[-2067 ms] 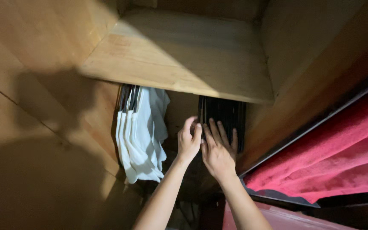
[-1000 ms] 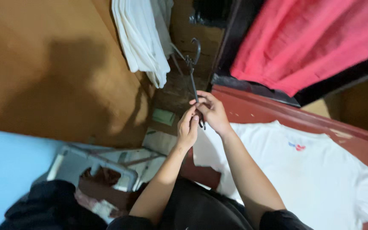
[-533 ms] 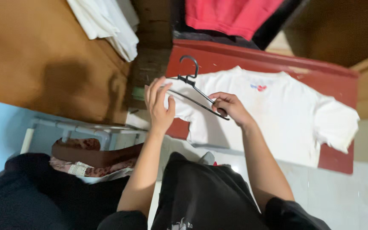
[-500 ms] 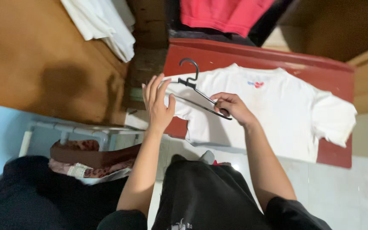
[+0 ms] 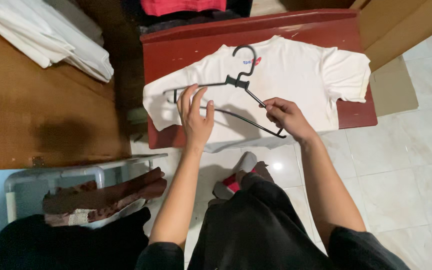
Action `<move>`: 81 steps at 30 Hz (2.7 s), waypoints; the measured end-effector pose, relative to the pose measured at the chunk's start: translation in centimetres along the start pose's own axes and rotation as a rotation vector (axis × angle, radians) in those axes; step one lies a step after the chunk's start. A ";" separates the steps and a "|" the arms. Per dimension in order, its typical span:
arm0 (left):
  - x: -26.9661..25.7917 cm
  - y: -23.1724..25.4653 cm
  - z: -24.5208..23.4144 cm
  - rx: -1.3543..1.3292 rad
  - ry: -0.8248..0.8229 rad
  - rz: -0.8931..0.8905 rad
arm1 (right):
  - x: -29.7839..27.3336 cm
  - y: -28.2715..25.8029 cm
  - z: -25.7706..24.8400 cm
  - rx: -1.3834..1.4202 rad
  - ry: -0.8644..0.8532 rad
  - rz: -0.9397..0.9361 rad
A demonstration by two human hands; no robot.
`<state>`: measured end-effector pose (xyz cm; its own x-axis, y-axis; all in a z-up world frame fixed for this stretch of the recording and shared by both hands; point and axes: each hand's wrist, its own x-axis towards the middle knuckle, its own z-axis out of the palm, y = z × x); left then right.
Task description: The person smooths several white t-shirts on a red cabinet, places each on a hanger, and hangs them in a closet. The shirts include a Bplus logo shirt, a Southern Port shirt, and a TPS logo shirt. The person repeats this process for each shirt.
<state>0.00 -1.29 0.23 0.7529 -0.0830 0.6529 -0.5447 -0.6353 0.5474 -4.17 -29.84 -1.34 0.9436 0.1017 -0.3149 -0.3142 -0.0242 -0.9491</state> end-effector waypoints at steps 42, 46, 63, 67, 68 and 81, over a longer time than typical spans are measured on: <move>9.1 -13.9 18.9 0.164 -0.457 -0.250 | 18.1 -3.9 -18.1 -0.512 0.211 -0.282; 8.8 -13.7 21.6 0.270 -0.497 -0.249 | 18.9 -4.1 -17.9 -0.487 0.266 -0.162; 4.5 -10.7 21.1 0.095 -0.104 -0.222 | 17.2 -5.4 -16.9 -0.749 0.255 -0.494; 3.2 -10.2 20.7 0.038 -0.100 -0.293 | 16.8 -4.9 -16.7 -0.892 0.193 -0.539; 3.1 -10.2 20.7 0.048 -0.100 -0.304 | 16.8 -4.9 -16.6 -0.899 0.184 -0.525; 5.8 -8.9 20.4 0.028 -0.010 -0.281 | 17.3 -5.8 -16.0 -0.901 0.133 -0.549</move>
<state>16.74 -11.82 -11.53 0.8767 0.0924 0.4721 -0.3033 -0.6557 0.6914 15.68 -43.82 -1.39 0.9537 0.2135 0.2117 0.2993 -0.7411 -0.6010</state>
